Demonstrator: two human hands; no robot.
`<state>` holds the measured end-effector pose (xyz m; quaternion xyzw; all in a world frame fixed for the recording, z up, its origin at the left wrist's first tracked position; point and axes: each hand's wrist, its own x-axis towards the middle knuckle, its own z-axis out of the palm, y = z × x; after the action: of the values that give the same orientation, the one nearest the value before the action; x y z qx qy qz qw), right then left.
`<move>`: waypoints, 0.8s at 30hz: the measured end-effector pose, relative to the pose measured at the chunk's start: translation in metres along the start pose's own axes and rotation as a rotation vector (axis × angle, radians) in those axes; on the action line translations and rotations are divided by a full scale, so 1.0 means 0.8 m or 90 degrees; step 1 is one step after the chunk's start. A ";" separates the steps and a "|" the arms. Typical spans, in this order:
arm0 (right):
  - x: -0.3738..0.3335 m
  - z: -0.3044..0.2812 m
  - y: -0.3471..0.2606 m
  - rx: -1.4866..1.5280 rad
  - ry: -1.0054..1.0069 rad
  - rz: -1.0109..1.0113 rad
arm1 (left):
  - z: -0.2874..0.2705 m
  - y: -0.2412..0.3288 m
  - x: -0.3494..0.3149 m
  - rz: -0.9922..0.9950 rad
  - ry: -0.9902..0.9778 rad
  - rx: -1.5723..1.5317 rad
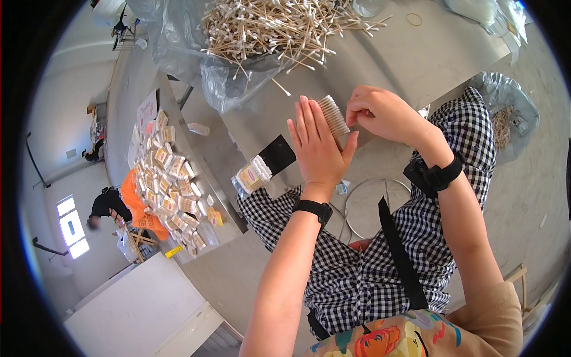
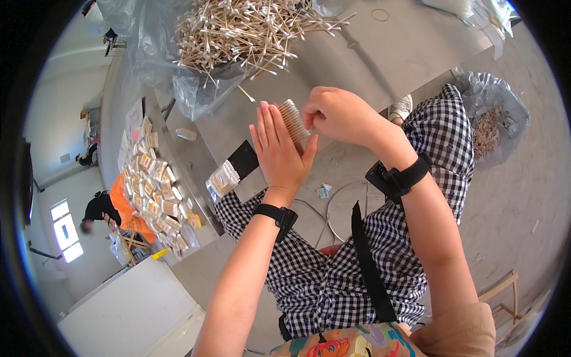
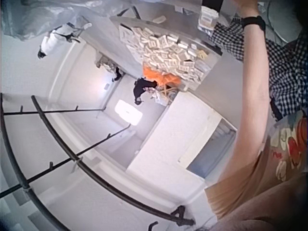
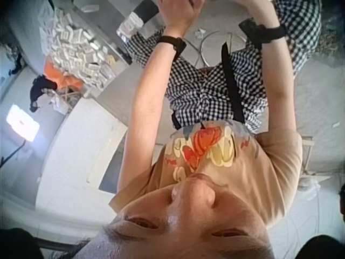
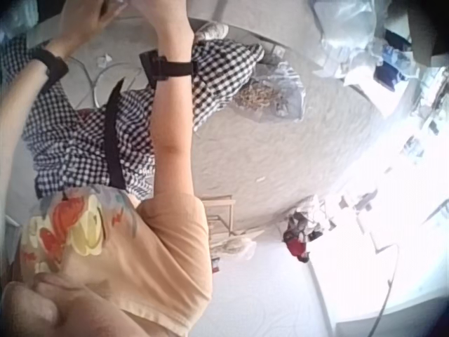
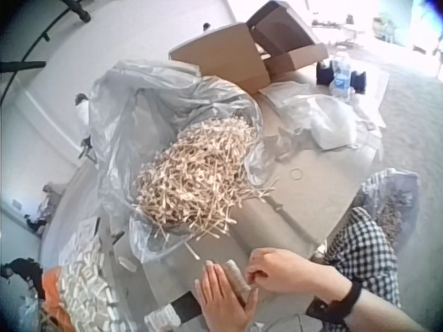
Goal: Sorting and packaging cotton swabs into small plastic bags.
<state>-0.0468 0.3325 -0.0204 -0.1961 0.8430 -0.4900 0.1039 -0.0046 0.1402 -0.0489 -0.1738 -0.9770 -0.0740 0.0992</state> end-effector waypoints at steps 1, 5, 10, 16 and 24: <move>0.000 0.000 0.000 0.000 -0.008 0.005 | 0.000 0.000 0.000 0.002 0.006 -0.001; 0.000 0.001 0.000 -0.016 -0.013 0.008 | 0.001 -0.001 0.002 0.000 -0.030 -0.010; -0.001 0.005 0.000 -0.041 -0.003 -0.003 | 0.003 -0.003 0.001 0.011 -0.033 -0.011; -0.001 0.005 0.000 -0.065 -0.005 -0.016 | 0.005 -0.003 0.001 0.011 -0.014 -0.033; 0.005 0.002 -0.001 -0.015 0.008 0.020 | 0.004 -0.003 0.001 0.009 -0.015 -0.034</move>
<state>-0.0494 0.3292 -0.0203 -0.1813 0.8524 -0.4795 0.1037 -0.0072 0.1386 -0.0518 -0.1842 -0.9745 -0.0971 0.0832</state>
